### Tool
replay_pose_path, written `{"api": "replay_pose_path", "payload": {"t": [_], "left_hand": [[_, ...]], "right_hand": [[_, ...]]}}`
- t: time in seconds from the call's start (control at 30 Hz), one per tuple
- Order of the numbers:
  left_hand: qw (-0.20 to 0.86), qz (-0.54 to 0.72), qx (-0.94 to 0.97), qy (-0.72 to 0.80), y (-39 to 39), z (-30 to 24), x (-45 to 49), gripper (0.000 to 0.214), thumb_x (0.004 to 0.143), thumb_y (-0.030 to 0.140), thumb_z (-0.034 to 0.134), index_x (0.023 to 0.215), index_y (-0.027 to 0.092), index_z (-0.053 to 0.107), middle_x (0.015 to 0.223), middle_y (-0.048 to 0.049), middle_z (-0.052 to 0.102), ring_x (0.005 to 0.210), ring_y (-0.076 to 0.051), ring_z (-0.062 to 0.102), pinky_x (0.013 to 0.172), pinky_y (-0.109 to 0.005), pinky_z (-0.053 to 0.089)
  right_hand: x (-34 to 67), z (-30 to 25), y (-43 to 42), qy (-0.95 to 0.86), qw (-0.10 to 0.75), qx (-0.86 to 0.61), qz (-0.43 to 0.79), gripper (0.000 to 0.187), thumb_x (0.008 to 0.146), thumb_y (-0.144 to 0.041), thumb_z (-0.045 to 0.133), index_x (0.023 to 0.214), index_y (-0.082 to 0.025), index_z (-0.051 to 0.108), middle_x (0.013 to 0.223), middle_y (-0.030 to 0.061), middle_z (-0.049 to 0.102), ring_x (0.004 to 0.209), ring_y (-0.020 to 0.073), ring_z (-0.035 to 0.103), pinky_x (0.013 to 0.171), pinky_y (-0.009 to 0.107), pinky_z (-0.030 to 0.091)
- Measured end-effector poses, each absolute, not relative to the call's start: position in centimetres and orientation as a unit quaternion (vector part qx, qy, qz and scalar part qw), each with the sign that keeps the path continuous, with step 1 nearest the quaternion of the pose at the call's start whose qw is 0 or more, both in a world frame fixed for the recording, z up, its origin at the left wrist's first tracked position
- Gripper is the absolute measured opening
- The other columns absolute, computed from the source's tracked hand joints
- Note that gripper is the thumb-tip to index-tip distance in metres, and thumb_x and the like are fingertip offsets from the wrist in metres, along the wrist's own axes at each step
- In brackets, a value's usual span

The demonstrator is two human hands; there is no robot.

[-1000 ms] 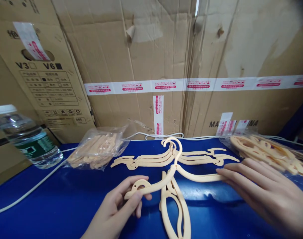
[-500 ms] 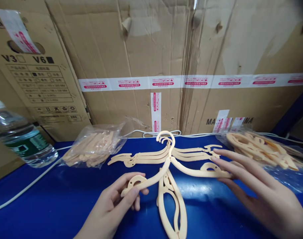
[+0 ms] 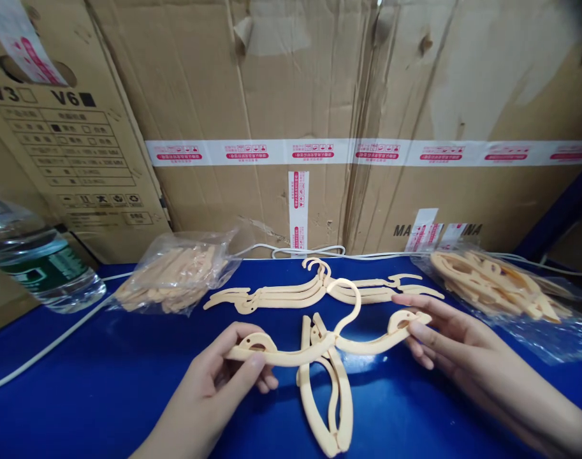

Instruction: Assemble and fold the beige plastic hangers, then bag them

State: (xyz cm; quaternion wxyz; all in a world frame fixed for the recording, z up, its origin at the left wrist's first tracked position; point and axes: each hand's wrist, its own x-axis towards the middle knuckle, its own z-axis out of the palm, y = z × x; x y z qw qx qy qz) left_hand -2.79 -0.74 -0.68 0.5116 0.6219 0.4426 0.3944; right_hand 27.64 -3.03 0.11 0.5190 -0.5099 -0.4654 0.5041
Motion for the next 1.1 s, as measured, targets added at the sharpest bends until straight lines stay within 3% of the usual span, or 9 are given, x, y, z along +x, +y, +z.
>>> {"api": "replay_pose_path", "payload": {"t": [0.17, 0.33, 0.43, 0.57, 0.67, 0.8, 0.9, 1.03, 1.1], "left_hand": [[0.493, 0.431, 0.592, 0.470, -1.0, -0.3, -2.3, 0.028, 0.082, 0.045, 0.063, 0.095, 0.020, 0.060, 0.068, -0.0006, 0.068, 0.064, -0.016, 0.065, 0.064, -0.022, 0.052], [0.500, 0.419, 0.609, 0.451, -1.1, -0.1, -2.0, 0.030, 0.077, 0.046, 0.067, 0.090, 0.019, 0.060, 0.066, -0.0012, 0.067, 0.062, -0.017, 0.065, 0.060, -0.022, 0.053], [0.504, 0.434, 0.587, 0.461, -1.6, 0.0, -1.7, 0.026, 0.077, 0.041, 0.069, 0.092, 0.022, 0.060, 0.070, 0.0015, 0.065, 0.063, -0.014, 0.064, 0.063, -0.022, 0.053], [0.522, 0.438, 0.570, 0.459, -2.4, 0.0, -1.3, 0.022, 0.080, 0.037, 0.068, 0.095, 0.024, 0.059, 0.072, 0.0033, 0.063, 0.065, -0.012, 0.062, 0.065, -0.020, 0.052], [0.536, 0.438, 0.581, 0.428, -2.2, -0.6, -1.4, 0.026, 0.084, 0.034, 0.066, 0.106, 0.025, 0.055, 0.076, 0.0023, 0.063, 0.067, -0.013, 0.062, 0.064, -0.022, 0.054], [0.557, 0.454, 0.588, 0.371, -1.6, -1.4, -1.8, 0.045, 0.087, 0.030, 0.063, 0.126, 0.027, 0.041, 0.085, -0.0011, 0.065, 0.074, -0.016, 0.065, 0.066, -0.025, 0.055], [0.551, 0.458, 0.595, 0.365, -1.7, -1.5, -2.0, 0.048, 0.085, 0.025, 0.065, 0.127, 0.028, 0.041, 0.093, -0.0031, 0.067, 0.077, -0.016, 0.066, 0.072, -0.026, 0.056], [0.527, 0.390, 0.664, 0.359, -2.4, -0.9, -2.3, 0.026, 0.084, 0.024, 0.066, 0.110, 0.025, 0.062, 0.117, -0.0083, 0.064, 0.101, -0.022, 0.066, 0.088, -0.032, 0.055], [0.520, 0.364, 0.695, 0.337, -2.8, -0.5, -2.3, 0.030, 0.083, 0.024, 0.067, 0.113, 0.028, 0.066, 0.131, -0.0081, 0.058, 0.114, -0.026, 0.060, 0.097, -0.036, 0.051]], "right_hand": [[27.0, -0.5, -2.9, -0.378, 0.566, -0.482, 0.552, 0.040, 0.070, -0.034, 0.081, 0.092, -0.023, 0.050, 0.067, -0.0034, 0.060, 0.058, 0.0090, 0.052, 0.055, 0.017, 0.045], [27.1, -0.3, -2.9, -0.381, 0.598, -0.478, 0.518, 0.036, 0.070, -0.035, 0.080, 0.088, -0.023, 0.052, 0.073, -0.0023, 0.060, 0.062, 0.0102, 0.053, 0.060, 0.020, 0.050], [26.7, -0.4, -3.3, -0.461, 0.563, -0.468, 0.500, 0.023, 0.079, -0.036, 0.072, 0.090, -0.024, 0.055, 0.076, -0.0010, 0.063, 0.066, 0.0115, 0.057, 0.065, 0.021, 0.051], [25.9, -0.1, -4.3, -0.590, 0.452, -0.467, 0.479, 0.012, 0.085, -0.037, 0.063, 0.087, -0.025, 0.063, 0.081, 0.0012, 0.066, 0.076, 0.0144, 0.062, 0.072, 0.023, 0.053], [25.4, 0.2, -5.2, -0.639, 0.378, -0.474, 0.473, 0.021, 0.086, -0.042, 0.061, 0.099, -0.029, 0.070, 0.109, 0.0054, 0.068, 0.107, 0.0233, 0.062, 0.093, 0.034, 0.050], [25.6, -0.2, -6.2, -0.665, 0.314, -0.466, 0.491, 0.039, 0.088, -0.044, 0.057, 0.126, -0.035, 0.061, 0.141, 0.0028, 0.051, 0.134, 0.0287, 0.040, 0.107, 0.045, 0.039], [25.8, -0.6, -6.3, -0.661, 0.288, -0.434, 0.540, 0.047, 0.089, -0.041, 0.057, 0.136, -0.039, 0.049, 0.152, -0.0006, 0.035, 0.138, 0.0285, 0.032, 0.105, 0.043, 0.041], [25.4, -0.8, -6.3, -0.647, 0.308, -0.372, 0.590, 0.048, 0.090, -0.038, 0.057, 0.136, -0.046, 0.045, 0.155, -0.0033, 0.028, 0.130, 0.0285, 0.046, 0.099, 0.040, 0.048], [25.1, -0.7, -6.4, -0.646, 0.328, -0.352, 0.593, 0.047, 0.089, -0.040, 0.059, 0.133, -0.048, 0.047, 0.154, -0.0039, 0.030, 0.125, 0.0289, 0.051, 0.095, 0.038, 0.051]]}}
